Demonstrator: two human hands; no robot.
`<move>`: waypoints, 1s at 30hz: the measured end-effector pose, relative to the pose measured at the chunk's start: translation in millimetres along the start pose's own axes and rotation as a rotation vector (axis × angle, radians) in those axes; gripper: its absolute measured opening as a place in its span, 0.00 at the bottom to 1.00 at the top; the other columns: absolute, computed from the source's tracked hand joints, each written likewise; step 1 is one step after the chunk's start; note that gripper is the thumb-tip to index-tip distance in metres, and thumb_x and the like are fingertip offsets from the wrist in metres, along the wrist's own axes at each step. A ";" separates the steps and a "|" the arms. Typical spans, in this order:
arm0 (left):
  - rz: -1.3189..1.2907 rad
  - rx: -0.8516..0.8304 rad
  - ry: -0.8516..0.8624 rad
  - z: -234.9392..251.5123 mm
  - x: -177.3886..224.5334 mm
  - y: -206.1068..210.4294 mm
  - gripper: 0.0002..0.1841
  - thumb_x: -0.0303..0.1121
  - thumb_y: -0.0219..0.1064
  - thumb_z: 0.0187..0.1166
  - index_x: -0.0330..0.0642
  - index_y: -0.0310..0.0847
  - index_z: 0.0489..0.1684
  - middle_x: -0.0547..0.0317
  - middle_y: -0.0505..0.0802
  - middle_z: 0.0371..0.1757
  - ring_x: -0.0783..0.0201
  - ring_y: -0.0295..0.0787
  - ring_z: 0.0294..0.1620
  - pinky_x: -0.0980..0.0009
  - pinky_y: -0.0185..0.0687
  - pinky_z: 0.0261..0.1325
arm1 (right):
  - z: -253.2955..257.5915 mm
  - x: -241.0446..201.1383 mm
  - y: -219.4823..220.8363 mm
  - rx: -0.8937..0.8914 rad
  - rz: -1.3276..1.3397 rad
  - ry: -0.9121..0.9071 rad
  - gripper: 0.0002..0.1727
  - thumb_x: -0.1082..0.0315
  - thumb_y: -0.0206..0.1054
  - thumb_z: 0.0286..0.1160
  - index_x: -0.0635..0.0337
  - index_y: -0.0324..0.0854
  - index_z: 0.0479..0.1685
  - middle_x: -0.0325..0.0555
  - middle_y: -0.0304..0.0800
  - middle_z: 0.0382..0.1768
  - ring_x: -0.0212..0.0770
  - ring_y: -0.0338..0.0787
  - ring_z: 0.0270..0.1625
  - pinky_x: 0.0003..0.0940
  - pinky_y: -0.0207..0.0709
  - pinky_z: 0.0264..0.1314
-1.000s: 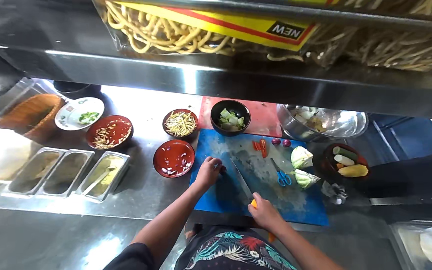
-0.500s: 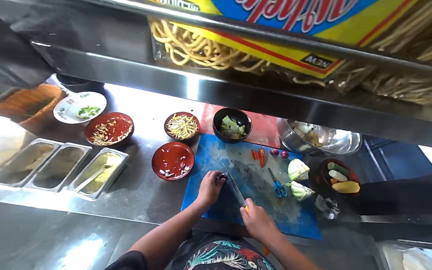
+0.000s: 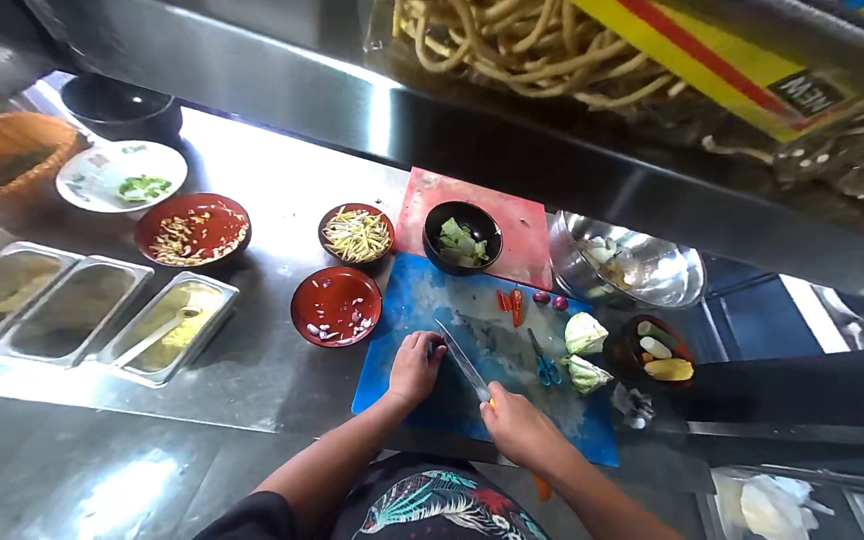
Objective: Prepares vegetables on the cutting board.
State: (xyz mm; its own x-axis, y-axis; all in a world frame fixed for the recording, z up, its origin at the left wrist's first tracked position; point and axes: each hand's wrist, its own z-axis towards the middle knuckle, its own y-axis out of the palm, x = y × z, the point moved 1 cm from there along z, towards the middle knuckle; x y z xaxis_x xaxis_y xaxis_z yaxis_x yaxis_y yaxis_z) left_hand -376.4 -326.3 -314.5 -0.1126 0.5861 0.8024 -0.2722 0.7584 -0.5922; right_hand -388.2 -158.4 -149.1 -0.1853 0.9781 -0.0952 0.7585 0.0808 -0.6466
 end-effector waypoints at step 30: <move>-0.033 0.055 -0.099 9.0 -3.1 2.6 0.15 0.40 0.65 0.87 0.41 0.87 0.60 0.51 0.91 0.59 0.53 0.86 0.66 0.54 0.79 0.76 | 36.3 -41.0 -14.0 -0.023 -0.013 -0.016 0.20 0.59 0.48 0.90 0.57 0.69 0.72 0.55 0.89 0.58 0.55 0.91 0.63 0.57 0.83 0.62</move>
State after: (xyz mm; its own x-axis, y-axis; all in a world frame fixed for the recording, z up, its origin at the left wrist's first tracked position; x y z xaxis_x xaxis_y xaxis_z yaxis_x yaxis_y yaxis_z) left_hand -385.3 -328.7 -317.9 -0.1960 0.5276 0.8265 -0.3292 0.7586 -0.5623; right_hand -413.9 -206.6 -163.7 -0.2047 0.9738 -0.0990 0.7705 0.0979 -0.6299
